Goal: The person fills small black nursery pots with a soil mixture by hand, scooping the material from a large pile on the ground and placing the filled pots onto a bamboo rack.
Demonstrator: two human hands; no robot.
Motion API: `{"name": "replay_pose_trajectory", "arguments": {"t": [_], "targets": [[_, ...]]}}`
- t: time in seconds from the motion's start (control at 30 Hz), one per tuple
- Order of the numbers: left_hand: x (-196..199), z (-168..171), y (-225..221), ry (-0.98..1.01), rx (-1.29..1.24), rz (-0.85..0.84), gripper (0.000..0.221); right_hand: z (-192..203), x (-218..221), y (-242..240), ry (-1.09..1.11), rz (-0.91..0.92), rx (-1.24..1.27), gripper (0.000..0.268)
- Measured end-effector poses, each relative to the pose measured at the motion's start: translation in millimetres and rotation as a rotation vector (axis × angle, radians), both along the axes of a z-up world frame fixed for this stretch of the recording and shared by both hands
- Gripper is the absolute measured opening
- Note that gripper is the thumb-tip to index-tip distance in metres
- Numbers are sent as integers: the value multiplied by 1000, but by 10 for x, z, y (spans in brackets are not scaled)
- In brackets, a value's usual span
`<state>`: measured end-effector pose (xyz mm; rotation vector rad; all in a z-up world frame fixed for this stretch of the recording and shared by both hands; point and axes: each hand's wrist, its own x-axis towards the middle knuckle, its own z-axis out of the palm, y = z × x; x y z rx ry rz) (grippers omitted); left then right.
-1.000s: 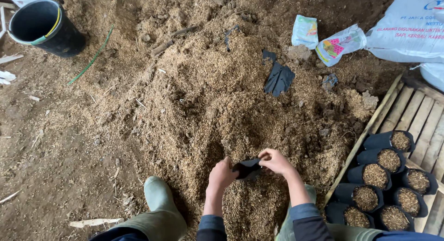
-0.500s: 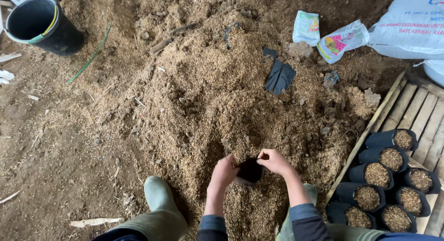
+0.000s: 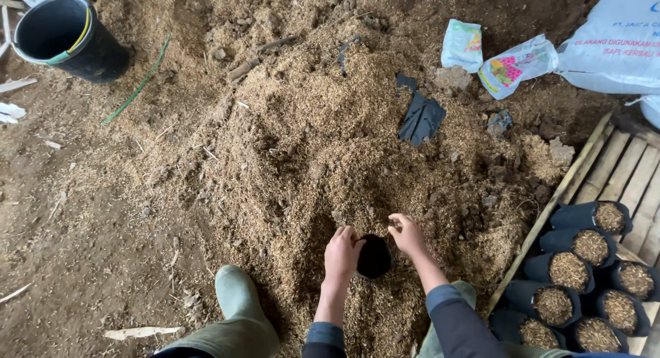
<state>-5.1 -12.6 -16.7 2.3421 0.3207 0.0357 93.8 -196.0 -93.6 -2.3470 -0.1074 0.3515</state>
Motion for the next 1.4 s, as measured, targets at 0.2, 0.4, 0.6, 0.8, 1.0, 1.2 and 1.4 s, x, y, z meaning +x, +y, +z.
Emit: {"name": "replay_pose_trajectory", "arguments": {"t": [0.2, 0.4, 0.6, 0.8, 1.0, 1.2, 1.4], "targets": [[-123, 391, 43, 60, -72, 42, 26, -606, 182, 249, 60, 99, -211, 57], [-136, 198, 160, 259, -93, -6, 33, -227, 91, 201, -26, -84, -100, 26], [-143, -223, 137, 337, -69, -53, 28, 158, 26, -8, 57, -288, 86, 24], [-156, -79, 118, 337, -111, -70, 25, 325, -164, 41, -115, -51, -1, 42], [-156, -240, 115, 338, -125, -82, 24, -479, -184, -3, -31, 50, -257, 32], [-187, -56, 151, 320, -139, -105, 23, -466, -31, -91, -153, -237, 20, 19], [-193, 98, 132, 333, -142, -105, 24, 564, -184, 109, -272, -215, 21, 35]]}}
